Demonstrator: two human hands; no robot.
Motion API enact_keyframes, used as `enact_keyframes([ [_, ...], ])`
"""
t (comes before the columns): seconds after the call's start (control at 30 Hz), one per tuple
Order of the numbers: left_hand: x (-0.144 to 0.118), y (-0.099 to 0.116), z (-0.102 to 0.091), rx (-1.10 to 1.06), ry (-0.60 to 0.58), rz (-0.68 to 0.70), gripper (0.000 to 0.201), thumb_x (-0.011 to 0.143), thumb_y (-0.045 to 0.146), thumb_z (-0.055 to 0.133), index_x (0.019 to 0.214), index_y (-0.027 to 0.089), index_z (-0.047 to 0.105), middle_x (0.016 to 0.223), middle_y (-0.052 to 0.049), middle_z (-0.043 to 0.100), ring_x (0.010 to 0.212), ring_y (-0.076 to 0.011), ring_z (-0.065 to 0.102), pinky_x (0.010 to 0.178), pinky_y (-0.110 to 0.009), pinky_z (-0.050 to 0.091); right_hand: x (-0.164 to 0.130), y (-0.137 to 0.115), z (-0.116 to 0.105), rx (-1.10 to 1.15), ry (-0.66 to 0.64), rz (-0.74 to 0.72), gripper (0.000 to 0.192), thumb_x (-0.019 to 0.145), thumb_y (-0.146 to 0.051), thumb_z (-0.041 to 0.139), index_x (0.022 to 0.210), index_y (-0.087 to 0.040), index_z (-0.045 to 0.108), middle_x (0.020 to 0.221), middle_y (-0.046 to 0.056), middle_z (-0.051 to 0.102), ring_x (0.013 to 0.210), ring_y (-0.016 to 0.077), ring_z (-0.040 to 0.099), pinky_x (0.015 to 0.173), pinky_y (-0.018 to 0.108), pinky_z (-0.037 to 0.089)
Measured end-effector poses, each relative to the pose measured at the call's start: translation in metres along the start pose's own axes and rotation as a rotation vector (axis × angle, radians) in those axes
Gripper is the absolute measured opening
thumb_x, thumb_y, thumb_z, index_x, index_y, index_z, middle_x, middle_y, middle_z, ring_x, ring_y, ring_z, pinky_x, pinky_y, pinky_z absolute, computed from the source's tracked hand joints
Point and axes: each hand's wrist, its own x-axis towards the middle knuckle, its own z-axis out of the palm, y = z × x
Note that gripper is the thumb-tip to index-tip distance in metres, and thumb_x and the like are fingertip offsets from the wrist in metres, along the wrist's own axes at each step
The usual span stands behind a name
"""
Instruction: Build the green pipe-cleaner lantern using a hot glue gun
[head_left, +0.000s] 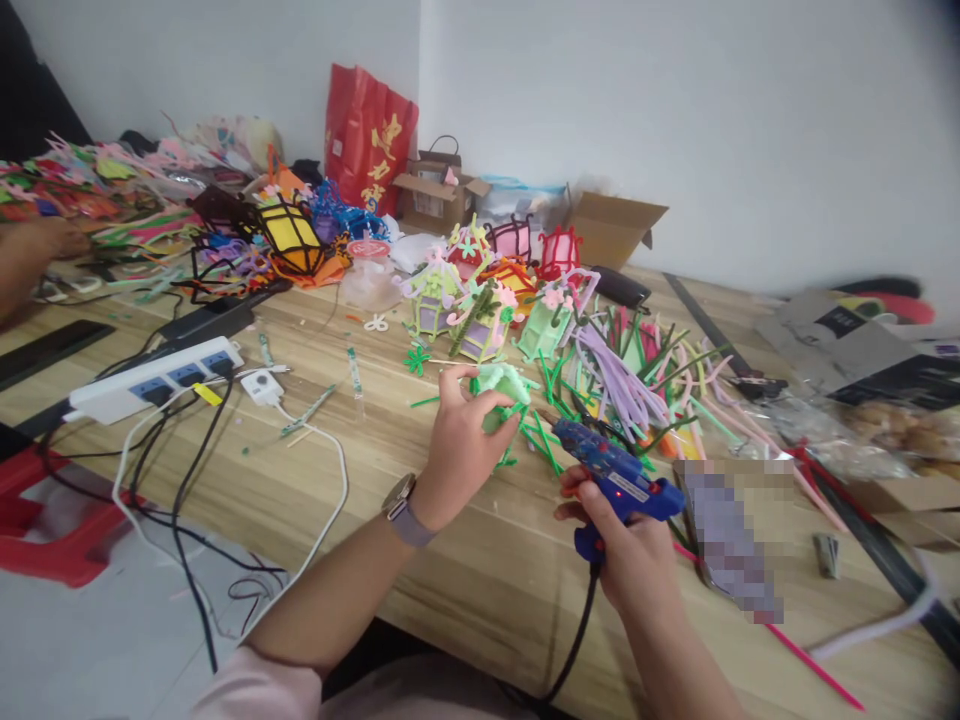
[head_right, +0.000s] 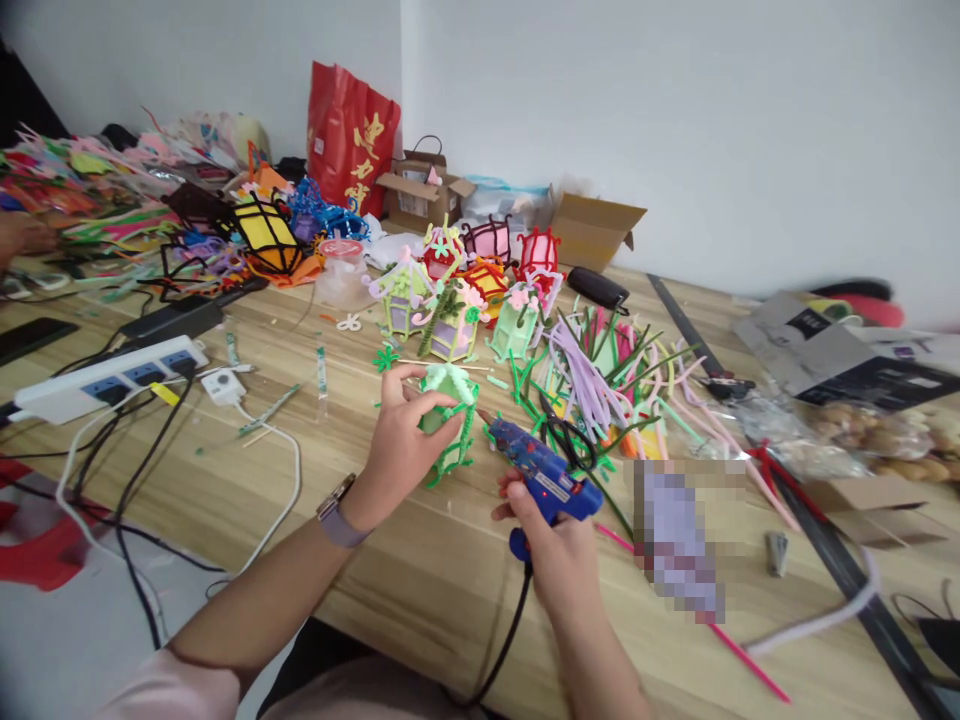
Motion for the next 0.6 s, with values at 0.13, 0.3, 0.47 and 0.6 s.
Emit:
enact_keyframes([
  [0.13,-0.0004,-0.0004,0.0018,-0.002,0.024,0.025,0.003,0.080,0.018,0.070,0.083,0.019,0.069,0.120,-0.009,0.041,0.094,-0.0184,0.056,0.090,-0.038,0.050,-0.0025,0.0010,0.0073,-0.256,0.080,-0.095,0.037,0.073,-0.055,0.071,0.080,-0.019,0.071,0.071,0.007,0.073,0.059,0.0188,0.066,0.053,0.029,0.051],
  [0.3,-0.0003,0.0007,0.0012,-0.006,0.020,0.019,0.004,0.079,0.017,0.070,0.083,0.019,0.068,0.120,-0.008,0.041,0.101,-0.0207,0.056,0.092,-0.039,0.051,-0.0053,0.0042,0.0023,-0.470,0.060,-0.154,0.038,0.075,-0.056,0.066,0.066,-0.019,0.067,0.055,0.004,0.066,0.049,0.0179,0.060,0.045,0.027,0.047],
  [0.47,-0.0014,0.0015,0.0004,-0.011,0.011,0.021,0.003,0.080,0.018,0.069,0.082,0.019,0.068,0.119,-0.009,0.041,0.102,-0.0212,0.056,0.090,-0.038,0.051,-0.0045,0.0089,0.0001,-0.595,0.149,-0.227,0.041,0.075,-0.056,0.065,0.056,-0.020,0.061,0.049,0.002,0.059,0.046,0.0168,0.055,0.044,0.028,0.045],
  [0.6,-0.0017,0.0018,0.0001,-0.002,0.009,0.017,0.003,0.080,0.019,0.069,0.083,0.019,0.068,0.120,-0.009,0.040,0.101,-0.0213,0.056,0.089,-0.038,0.052,-0.0048,0.0092,0.0041,-0.598,0.147,-0.274,0.040,0.076,-0.056,0.064,0.058,-0.020,0.060,0.048,0.001,0.057,0.044,0.0164,0.054,0.043,0.028,0.042],
])
